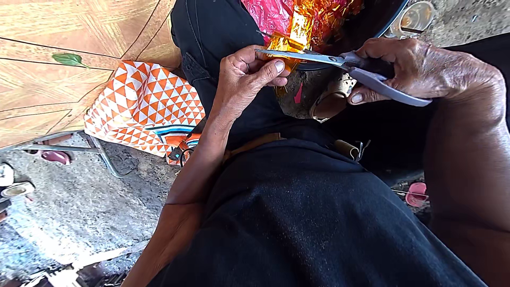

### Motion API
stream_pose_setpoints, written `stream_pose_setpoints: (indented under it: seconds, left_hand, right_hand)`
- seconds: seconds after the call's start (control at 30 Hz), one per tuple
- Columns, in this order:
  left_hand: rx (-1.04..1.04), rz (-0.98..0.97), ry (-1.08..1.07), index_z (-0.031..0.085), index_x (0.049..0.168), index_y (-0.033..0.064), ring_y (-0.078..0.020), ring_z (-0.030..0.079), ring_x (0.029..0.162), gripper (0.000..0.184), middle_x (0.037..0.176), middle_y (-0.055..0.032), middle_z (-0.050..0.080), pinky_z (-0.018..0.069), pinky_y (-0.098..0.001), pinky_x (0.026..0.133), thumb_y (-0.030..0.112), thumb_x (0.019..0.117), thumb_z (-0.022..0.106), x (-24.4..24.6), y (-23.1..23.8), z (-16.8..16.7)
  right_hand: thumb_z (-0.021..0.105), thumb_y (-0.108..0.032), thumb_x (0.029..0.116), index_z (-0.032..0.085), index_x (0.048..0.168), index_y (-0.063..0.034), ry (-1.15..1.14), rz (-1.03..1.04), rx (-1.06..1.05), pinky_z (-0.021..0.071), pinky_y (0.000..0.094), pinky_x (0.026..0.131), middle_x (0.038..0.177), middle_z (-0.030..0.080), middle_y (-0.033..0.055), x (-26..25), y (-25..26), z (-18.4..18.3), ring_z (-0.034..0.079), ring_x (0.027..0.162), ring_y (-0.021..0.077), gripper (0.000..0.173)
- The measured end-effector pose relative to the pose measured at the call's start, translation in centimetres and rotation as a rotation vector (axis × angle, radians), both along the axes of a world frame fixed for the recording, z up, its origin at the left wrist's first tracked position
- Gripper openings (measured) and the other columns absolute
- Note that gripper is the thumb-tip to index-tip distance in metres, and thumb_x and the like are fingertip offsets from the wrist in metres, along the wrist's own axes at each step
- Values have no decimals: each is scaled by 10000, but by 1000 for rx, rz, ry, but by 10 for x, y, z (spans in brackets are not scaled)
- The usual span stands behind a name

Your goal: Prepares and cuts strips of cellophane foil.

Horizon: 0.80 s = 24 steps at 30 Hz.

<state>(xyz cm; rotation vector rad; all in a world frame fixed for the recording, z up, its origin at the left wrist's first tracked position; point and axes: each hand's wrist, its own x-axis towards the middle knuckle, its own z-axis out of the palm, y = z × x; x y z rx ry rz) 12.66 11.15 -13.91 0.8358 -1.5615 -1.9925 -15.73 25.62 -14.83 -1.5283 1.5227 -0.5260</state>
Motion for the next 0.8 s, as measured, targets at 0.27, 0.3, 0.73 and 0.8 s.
stream_pose_setpoints:
  seconds: [0.27, 0.3, 0.73, 0.8]
  left_hand:
    - [1, 39, 27, 650, 1078, 5, -189, 770, 788, 161, 913, -57, 772, 669, -357, 747, -80, 941, 646, -2, 0, -1]
    - [1, 43, 27, 653, 1079, 5, -188, 770, 790, 163, 916, -54, 772, 669, -357, 744, -80, 941, 646, -2, 0, -1]
    - [-30, 78, 71, 648, 1077, 16, -181, 766, 789, 170, 927, -38, 764, 671, -369, 749, -79, 936, 653, -3, 2, -4]
    - [-34, 80, 65, 653, 1059, 17, -178, 765, 790, 157, 919, -31, 758, 672, -375, 752, -75, 932, 664, -4, 3, -4]
  right_hand:
    - [720, -736, 720, 661, 1052, -137, 5, 1, -15, 436, 95, 641, 920, 594, -94, 6, -1, 2, 525, 757, -89, 687]
    - [721, -737, 720, 662, 1054, -143, 2, -2, -13, 437, 94, 648, 936, 600, -94, 6, -2, 2, 529, 767, -89, 685]
    - [735, -710, 718, 663, 1040, -156, -18, -22, -44, 426, 91, 658, 935, 596, -104, 9, -3, 1, 523, 783, -100, 645]
    - [728, -721, 720, 661, 1049, -155, -21, -20, -53, 431, 85, 658, 932, 596, -107, 8, -3, -1, 526, 785, -105, 658]
